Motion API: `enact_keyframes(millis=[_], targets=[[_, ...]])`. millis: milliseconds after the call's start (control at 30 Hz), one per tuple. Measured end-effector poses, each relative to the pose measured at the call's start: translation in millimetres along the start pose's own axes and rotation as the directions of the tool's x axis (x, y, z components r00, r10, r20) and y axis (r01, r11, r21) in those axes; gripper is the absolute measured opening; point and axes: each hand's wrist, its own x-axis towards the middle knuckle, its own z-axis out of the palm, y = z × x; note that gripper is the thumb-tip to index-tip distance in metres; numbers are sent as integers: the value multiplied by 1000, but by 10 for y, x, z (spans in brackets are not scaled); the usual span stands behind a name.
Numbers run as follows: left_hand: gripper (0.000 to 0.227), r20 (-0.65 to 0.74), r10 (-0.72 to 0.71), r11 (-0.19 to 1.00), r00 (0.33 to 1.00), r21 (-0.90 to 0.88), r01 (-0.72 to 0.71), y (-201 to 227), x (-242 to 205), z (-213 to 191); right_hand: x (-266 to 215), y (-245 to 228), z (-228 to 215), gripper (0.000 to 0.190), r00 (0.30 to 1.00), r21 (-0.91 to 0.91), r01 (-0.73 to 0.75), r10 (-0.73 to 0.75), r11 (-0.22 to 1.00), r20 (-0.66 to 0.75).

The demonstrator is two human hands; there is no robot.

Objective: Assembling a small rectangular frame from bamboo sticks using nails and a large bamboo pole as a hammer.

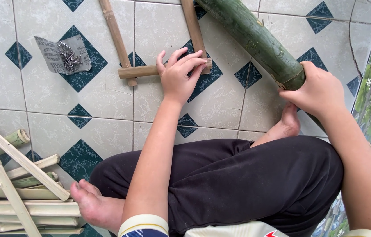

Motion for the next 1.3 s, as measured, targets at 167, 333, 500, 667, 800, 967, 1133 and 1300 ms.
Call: enact_keyframes(millis=[167, 333, 500, 667, 800, 967, 1133, 1300], targets=[[3, -52, 8, 998, 999, 57, -5, 21, -41, 11, -90, 11, -37, 61, 999, -8, 15, -15, 1000, -35], [4, -74, 0, 994, 997, 106, 7, 48, -70, 3, -173, 40, -59, 60, 998, -33, 21, -23, 999, -66], [4, -95, -16, 994, 995, 104, 25, 52, -92, -4, -265, 81, -71, 58, 988, -54, 34, -41, 998, -148], [4, -115, -40, 997, 993, 55, 46, 43, -103, 25, -422, 164, 3, 56, 916, -186, 123, -184, 975, -357], [4, -87, -76, 994, 993, 73, 82, 19, -157, 77, -580, 110, -46, 57, 809, -311, 157, -303, 937, -504], [3, -91, -61, 988, 994, 134, 73, 94, -139, 13, -739, 9, -93, 57, 808, -360, 145, -321, 921, -495], [7, -69, -123, 980, 990, 148, 132, 145, -144, 2, -723, -19, -126, 57, 825, -418, 155, -350, 895, -444], [14, 80, -178, 982, 981, 76, 172, 87, -173, 23, -666, -134, -180, 53, 925, -229, 184, -247, 956, -287]])
